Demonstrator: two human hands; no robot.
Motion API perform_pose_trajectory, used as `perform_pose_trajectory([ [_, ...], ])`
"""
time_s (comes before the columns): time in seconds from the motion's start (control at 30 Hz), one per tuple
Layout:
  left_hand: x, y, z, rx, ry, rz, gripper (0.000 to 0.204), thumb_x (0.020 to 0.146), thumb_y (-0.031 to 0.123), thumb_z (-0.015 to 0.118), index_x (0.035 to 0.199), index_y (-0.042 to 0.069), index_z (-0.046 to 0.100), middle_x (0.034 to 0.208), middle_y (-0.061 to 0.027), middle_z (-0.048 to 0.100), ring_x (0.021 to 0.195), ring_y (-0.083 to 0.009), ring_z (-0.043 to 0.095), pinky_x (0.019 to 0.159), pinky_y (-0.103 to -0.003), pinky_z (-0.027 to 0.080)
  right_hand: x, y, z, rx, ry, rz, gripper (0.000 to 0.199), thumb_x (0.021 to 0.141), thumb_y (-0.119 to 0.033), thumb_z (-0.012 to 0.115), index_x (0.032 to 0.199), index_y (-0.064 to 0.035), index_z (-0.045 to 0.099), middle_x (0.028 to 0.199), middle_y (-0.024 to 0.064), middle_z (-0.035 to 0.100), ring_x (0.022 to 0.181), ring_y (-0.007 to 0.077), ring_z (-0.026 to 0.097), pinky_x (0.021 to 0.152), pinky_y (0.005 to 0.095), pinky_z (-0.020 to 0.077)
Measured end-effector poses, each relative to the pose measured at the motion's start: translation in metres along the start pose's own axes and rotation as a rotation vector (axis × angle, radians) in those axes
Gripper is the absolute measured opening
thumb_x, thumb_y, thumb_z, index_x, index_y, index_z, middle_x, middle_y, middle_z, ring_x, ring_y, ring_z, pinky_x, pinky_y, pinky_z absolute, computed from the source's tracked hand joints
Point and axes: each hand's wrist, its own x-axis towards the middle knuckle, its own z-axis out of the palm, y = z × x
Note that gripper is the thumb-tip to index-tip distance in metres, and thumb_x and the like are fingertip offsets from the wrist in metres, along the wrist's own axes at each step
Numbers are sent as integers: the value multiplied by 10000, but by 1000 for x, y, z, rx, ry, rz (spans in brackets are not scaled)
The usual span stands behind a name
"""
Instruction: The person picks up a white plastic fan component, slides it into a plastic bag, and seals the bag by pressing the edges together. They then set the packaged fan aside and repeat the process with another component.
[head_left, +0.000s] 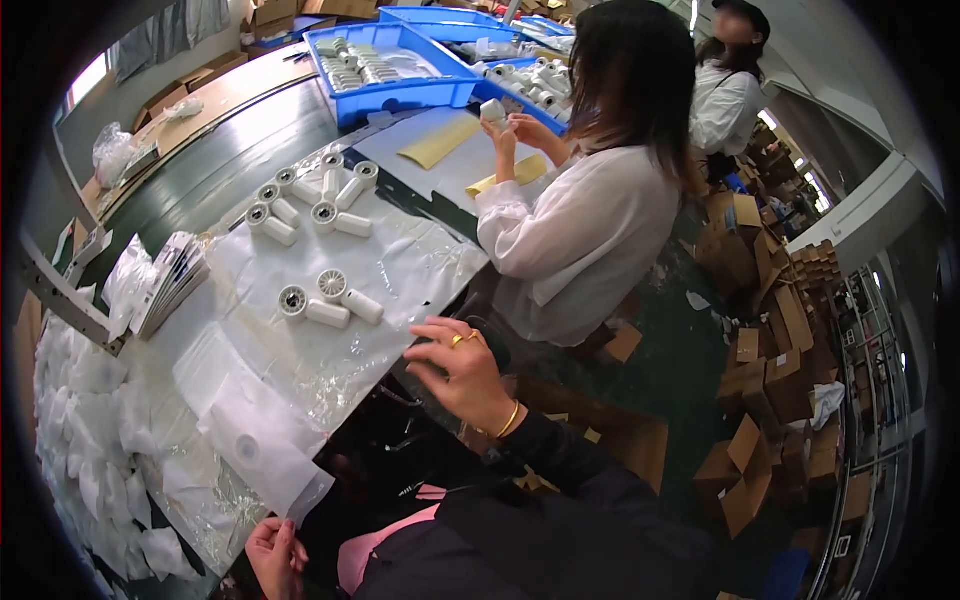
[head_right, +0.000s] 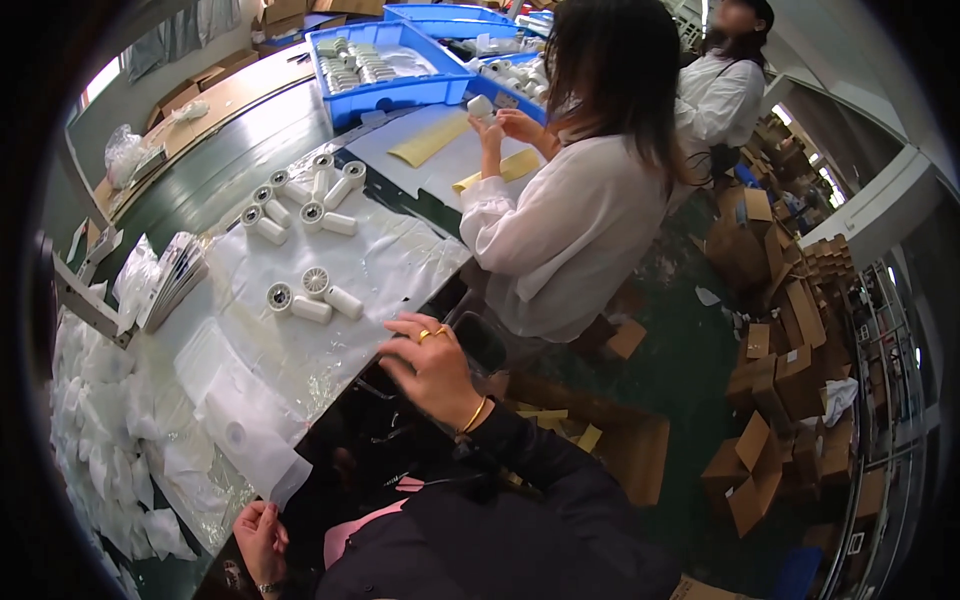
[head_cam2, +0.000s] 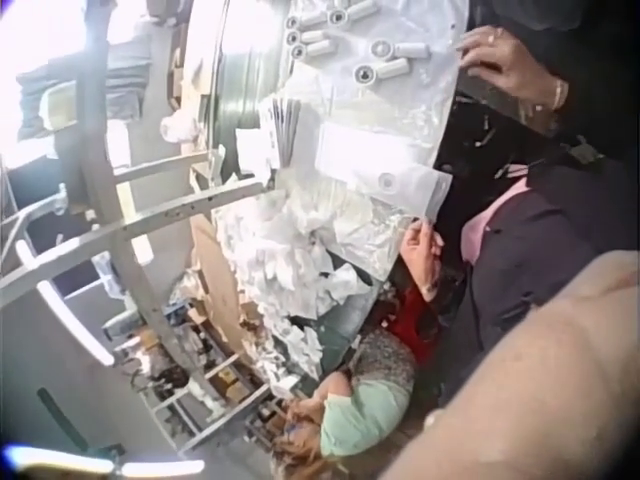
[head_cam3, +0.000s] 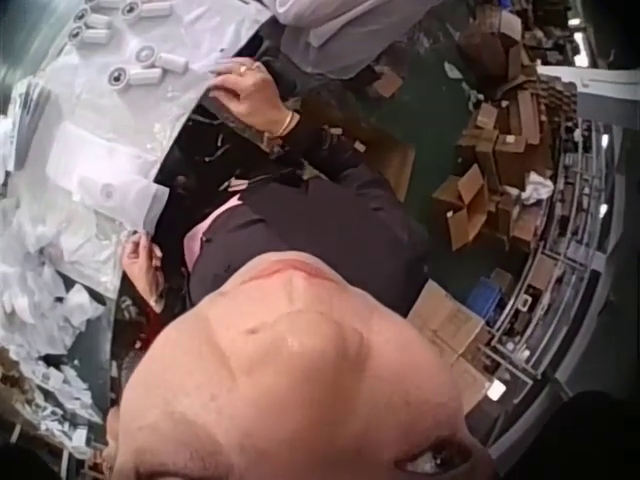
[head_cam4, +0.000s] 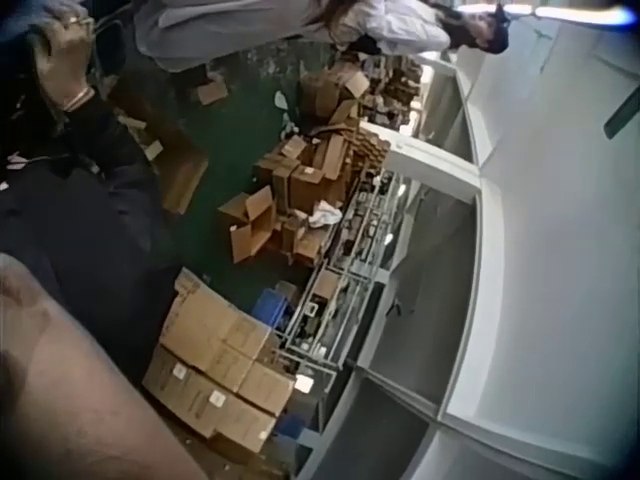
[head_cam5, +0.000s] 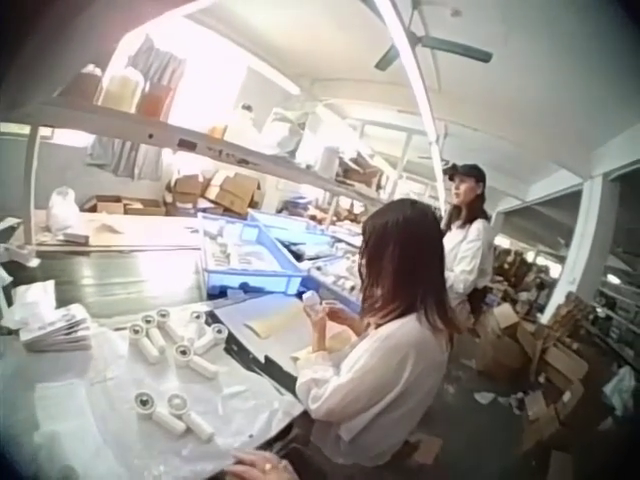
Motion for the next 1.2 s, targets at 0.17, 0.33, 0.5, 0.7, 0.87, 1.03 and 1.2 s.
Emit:
perform_pose_trajectory([
  [0.17, -7, 23, 19, 183, -17, -95, 211, 1046, 188, 754, 948, 10, 697, 608, -16, 605, 441, -102, 534, 422, -263, 403, 14, -12, -3, -632, 135, -450, 133, 944, -30, 797, 1075, -52, 785, 961, 91, 776, 912, 226, 724, 751, 329, 555],
  [0.33, -5, 20, 14, 222, 12, -40, 132, 1006, 87, 784, 1072, -11, 727, 690, -16, 687, 520, -66, 584, 488, -218, 410, 1, -12, 22, -255, -66, 123, 202, 880, 6, 833, 1060, -71, 783, 1007, 91, 745, 902, 270, 690, 800, 368, 546],
  [0.5, -3, 16, 17, 611, 391, 735, 328, 886, 0, 829, 1193, 81, 743, 1032, -63, 740, 917, -181, 707, 765, -313, 541, 5, -5, 63, -408, -214, -449, 253, 855, 12, 852, 1072, -104, 793, 1083, 65, 759, 975, 261, 686, 855, 368, 543],
  [0.7, 12, 16, 32, 932, 439, 1099, 459, 821, -34, 810, 1218, 191, 760, 1308, -70, 690, 1274, -271, 625, 1061, -416, 503, 10, -17, 103, -391, -330, -678, 332, 830, 3, 847, 1120, -150, 797, 1274, 26, 750, 1181, 272, 648, 976, 375, 523],
  [0.87, 25, 18, 30, 1091, 362, 1219, 421, 843, 33, 809, 1214, 226, 760, 1396, -29, 695, 1374, -238, 586, 1124, -432, 438, 13, -16, 120, -381, -513, -880, 390, 825, -14, 814, 1173, -189, 785, 1419, -20, 715, 1280, 275, 598, 1086, 409, 467],
  [1.03, 32, 15, 24, 1135, 277, 1205, 380, 821, 39, 805, 1172, 177, 760, 1423, -38, 724, 1389, -285, 594, 1112, -461, 414, 20, -9, 127, -329, -550, -888, 355, 824, -17, 801, 1135, -182, 765, 1396, -36, 747, 1259, 256, 609, 1090, 407, 426],
  [1.2, 38, 13, 25, 1010, 329, 1191, 263, 867, 38, 811, 1101, 133, 739, 1381, -64, 760, 1319, -295, 656, 1095, -460, 399, 24, -2, 136, -169, -544, -677, 265, 832, -14, 807, 1049, -148, 733, 1212, -39, 802, 1196, 244, 630, 1042, 387, 411],
])
